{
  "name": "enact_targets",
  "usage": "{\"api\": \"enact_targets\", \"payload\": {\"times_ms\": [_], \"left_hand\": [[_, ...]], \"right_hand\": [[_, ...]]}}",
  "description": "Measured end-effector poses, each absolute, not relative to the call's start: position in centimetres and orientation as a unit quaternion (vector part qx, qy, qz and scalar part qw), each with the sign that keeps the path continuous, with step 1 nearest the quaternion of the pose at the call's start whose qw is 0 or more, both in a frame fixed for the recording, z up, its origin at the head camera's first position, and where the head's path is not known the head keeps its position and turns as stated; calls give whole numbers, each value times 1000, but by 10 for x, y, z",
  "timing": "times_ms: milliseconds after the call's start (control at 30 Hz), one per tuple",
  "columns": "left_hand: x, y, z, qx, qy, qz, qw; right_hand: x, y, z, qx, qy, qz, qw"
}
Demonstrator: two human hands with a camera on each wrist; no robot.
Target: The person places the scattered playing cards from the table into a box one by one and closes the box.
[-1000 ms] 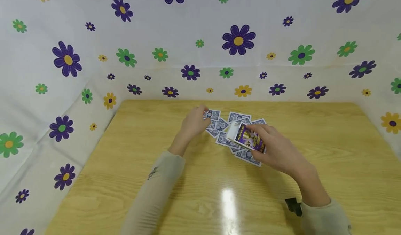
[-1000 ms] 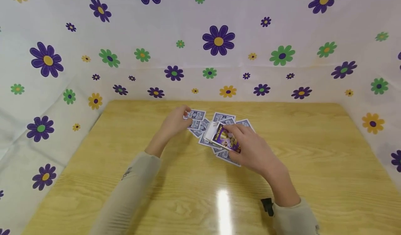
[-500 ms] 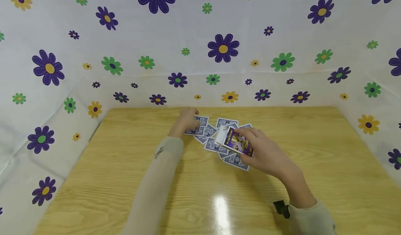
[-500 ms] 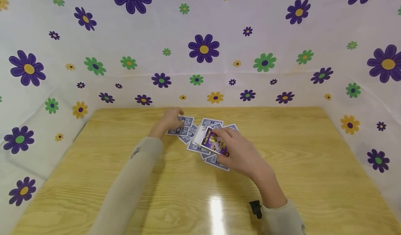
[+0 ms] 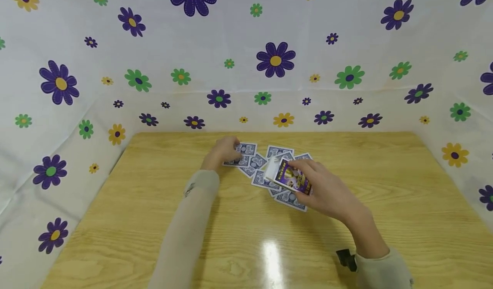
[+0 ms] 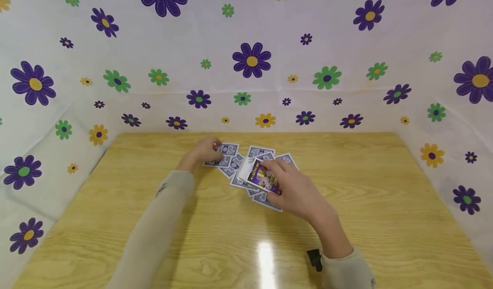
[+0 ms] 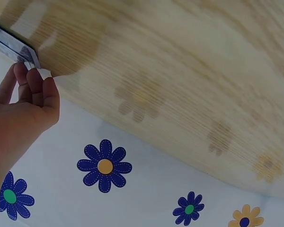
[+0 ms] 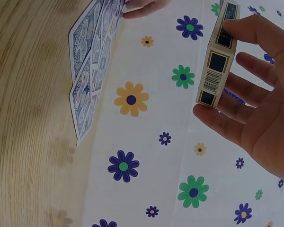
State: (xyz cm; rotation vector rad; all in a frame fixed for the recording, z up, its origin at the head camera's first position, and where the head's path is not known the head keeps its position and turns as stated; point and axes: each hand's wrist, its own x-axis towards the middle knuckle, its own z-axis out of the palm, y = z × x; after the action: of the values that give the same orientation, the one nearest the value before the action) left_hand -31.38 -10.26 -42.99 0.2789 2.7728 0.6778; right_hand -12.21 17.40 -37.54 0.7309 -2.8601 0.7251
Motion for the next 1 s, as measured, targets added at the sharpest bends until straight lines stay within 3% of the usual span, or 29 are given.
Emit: {"api": "enact_targets", "payload": {"times_ms": [433, 700, 1000], "left_hand": [[-308, -98, -434, 67, 969, 213, 108], [-307, -101, -439, 56, 948, 276, 145], [-302, -97, -431, 31, 954, 260, 145]], "right_hand": [[-122, 175, -377, 242, -936, 248, 54], [-122, 177, -379, 234, -938, 249, 54], [-123, 180, -377, 220, -943, 248, 42]]}}
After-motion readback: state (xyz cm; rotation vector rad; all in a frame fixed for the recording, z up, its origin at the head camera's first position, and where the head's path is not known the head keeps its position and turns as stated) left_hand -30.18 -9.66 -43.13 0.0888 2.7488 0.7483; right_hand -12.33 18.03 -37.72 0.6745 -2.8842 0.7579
